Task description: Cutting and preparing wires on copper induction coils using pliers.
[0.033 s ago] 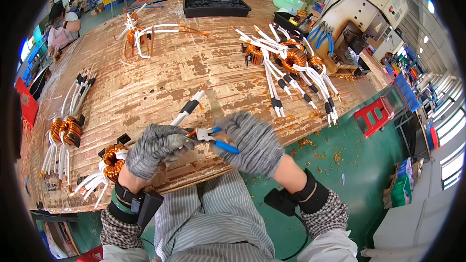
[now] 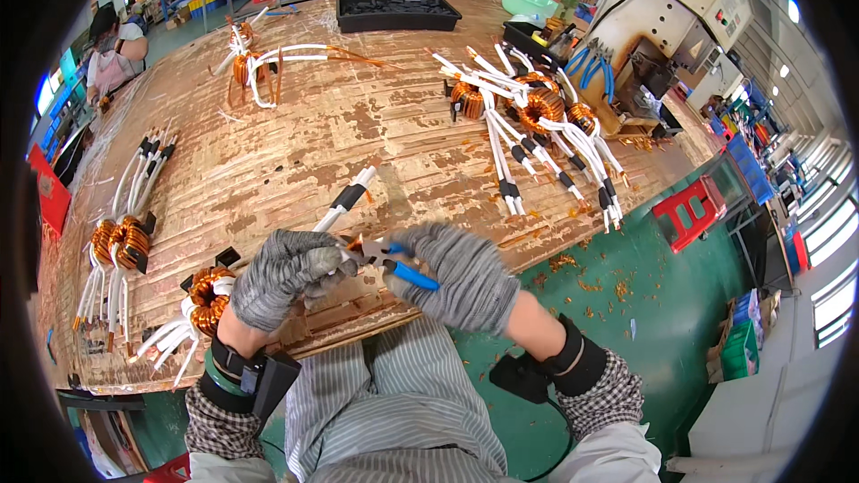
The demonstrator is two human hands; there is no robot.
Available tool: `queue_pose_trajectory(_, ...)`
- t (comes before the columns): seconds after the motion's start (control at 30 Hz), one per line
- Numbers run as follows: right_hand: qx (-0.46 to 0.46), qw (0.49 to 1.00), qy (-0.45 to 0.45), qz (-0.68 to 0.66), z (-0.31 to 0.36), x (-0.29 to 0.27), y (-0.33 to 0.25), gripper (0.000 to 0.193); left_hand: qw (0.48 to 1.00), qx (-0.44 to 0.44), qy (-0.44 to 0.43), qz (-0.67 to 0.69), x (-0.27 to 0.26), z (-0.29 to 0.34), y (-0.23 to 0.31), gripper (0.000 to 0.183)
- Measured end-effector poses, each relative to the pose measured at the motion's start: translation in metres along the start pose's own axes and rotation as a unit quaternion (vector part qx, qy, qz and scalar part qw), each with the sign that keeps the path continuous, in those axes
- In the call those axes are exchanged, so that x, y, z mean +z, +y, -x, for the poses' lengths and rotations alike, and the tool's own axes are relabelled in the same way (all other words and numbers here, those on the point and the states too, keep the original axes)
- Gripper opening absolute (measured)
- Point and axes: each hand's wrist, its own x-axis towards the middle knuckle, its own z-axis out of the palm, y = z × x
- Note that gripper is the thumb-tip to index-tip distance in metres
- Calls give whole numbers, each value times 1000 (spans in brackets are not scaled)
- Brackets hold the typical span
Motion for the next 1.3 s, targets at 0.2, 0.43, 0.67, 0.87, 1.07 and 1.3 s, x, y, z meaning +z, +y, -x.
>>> queue_pose_trajectory(0.2,245,831,-235,-440,10,-7,1,39,995,15,-33,-89,8,-6,1,30)
queue_pose_trajectory(0.43,192,966,68,-157,15,3,33,45,971,142,57,-186,29,-12,-15,25)
queue_pose_trajectory(0.67,222,950,0,221,-10,7,69,57,925,227,36,-303,34,-23,-15,25)
queue_pose_trajectory(0.87,87,963,172,188,-16,17,67,44,867,115,11,-484,39,-17,-13,28)
queue_pose_trajectory(1.07,-180,952,226,100,-10,-17,-42,35,755,366,97,-536,22,45,-6,31)
queue_pose_trajectory(1.3,-222,921,-133,292,-73,68,-100,36,705,-98,270,-649,-68,154,-19,62)
